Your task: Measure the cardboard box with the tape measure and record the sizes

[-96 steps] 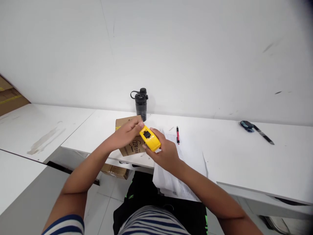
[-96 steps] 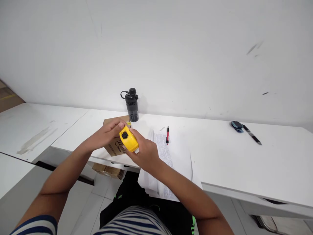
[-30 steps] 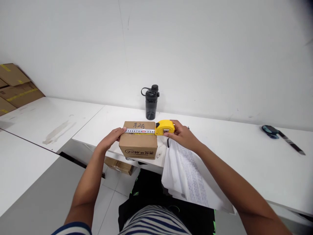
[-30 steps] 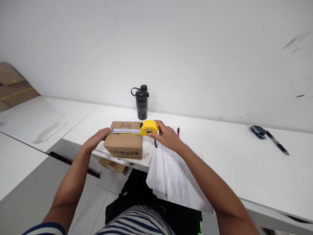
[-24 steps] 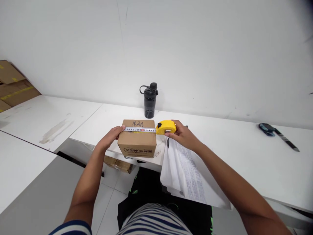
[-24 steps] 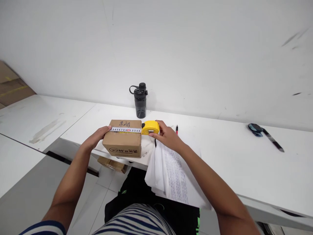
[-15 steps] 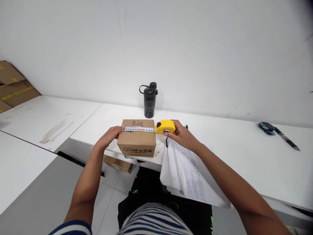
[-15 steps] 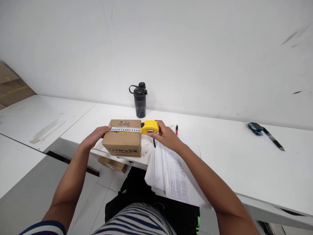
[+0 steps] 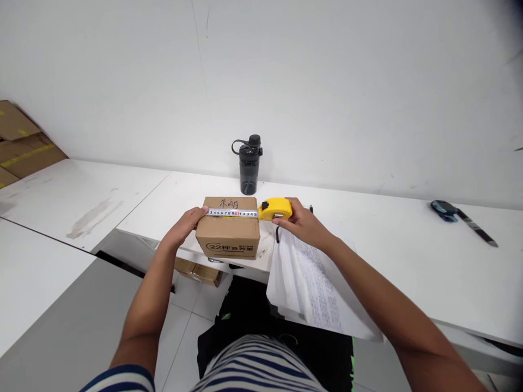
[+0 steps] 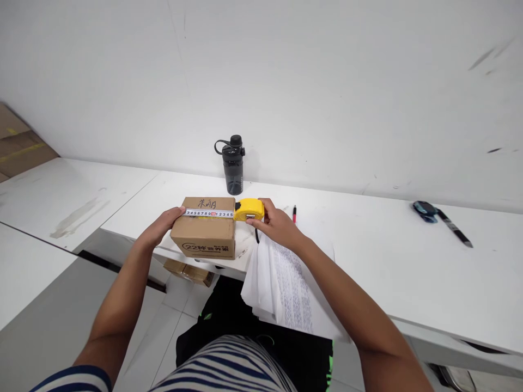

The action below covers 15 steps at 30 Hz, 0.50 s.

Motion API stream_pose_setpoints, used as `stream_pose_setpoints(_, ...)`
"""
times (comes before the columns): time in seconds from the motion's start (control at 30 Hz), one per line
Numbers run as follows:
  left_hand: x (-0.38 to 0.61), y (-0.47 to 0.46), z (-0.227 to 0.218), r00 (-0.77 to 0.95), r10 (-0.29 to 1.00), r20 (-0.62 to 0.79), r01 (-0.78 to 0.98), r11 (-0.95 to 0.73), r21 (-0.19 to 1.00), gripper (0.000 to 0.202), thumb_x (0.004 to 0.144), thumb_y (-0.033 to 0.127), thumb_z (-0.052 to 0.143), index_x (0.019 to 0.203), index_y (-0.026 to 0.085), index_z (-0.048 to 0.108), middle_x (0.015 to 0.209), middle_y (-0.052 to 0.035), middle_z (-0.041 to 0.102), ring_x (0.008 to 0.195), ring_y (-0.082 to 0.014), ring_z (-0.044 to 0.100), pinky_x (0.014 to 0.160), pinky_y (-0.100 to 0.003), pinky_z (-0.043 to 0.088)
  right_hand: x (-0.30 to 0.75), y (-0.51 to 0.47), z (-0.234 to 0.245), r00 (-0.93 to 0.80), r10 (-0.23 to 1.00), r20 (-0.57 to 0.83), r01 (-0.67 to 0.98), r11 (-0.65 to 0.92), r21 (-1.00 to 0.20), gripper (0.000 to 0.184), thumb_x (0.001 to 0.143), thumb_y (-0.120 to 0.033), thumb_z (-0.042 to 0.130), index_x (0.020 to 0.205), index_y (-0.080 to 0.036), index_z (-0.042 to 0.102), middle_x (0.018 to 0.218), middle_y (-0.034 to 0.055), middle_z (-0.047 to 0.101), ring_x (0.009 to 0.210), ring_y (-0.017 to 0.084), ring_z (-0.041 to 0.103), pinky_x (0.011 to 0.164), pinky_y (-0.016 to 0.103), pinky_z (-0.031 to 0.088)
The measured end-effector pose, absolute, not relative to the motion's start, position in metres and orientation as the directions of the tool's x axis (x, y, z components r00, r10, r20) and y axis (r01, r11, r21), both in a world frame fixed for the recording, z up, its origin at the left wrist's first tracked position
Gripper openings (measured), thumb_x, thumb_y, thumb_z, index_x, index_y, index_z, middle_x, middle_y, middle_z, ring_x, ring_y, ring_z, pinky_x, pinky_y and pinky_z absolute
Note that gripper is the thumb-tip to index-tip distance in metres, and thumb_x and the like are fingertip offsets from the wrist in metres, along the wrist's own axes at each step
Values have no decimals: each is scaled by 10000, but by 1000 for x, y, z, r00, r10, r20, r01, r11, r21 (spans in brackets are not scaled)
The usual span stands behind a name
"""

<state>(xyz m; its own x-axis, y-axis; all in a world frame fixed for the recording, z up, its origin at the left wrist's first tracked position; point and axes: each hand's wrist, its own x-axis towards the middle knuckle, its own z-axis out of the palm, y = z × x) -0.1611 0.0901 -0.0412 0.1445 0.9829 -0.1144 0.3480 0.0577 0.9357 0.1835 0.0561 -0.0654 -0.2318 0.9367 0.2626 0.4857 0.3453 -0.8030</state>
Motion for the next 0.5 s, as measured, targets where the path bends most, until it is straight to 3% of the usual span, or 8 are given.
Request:
stream_pose_setpoints(0.23, -153, 91, -55, 87, 996, -20, 237, -1, 972, 506, 811, 662, 565, 884, 164, 616, 842, -38, 640, 828, -222, 574, 770, -334, 443, 182, 60, -69, -218, 937, 273, 462, 345, -817, 501, 845, -506, 650, 1236, -257, 463, 914, 34, 652, 729, 214, 624, 606, 345, 504)
stream_pose_setpoints(0.5, -151, 92, -58, 81, 997, -16, 212, -2, 977, 501, 814, 649, 566, 901, 158, 622, 828, -31, 633, 816, -213, 574, 765, -325, 446, 183, 64, -72, -218, 934, 282, 436, 352, -829, 518, 847, -502, 652, 1254, -253, 452, 927, 41, 654, 804, 240, 645, 650, 376, 534)
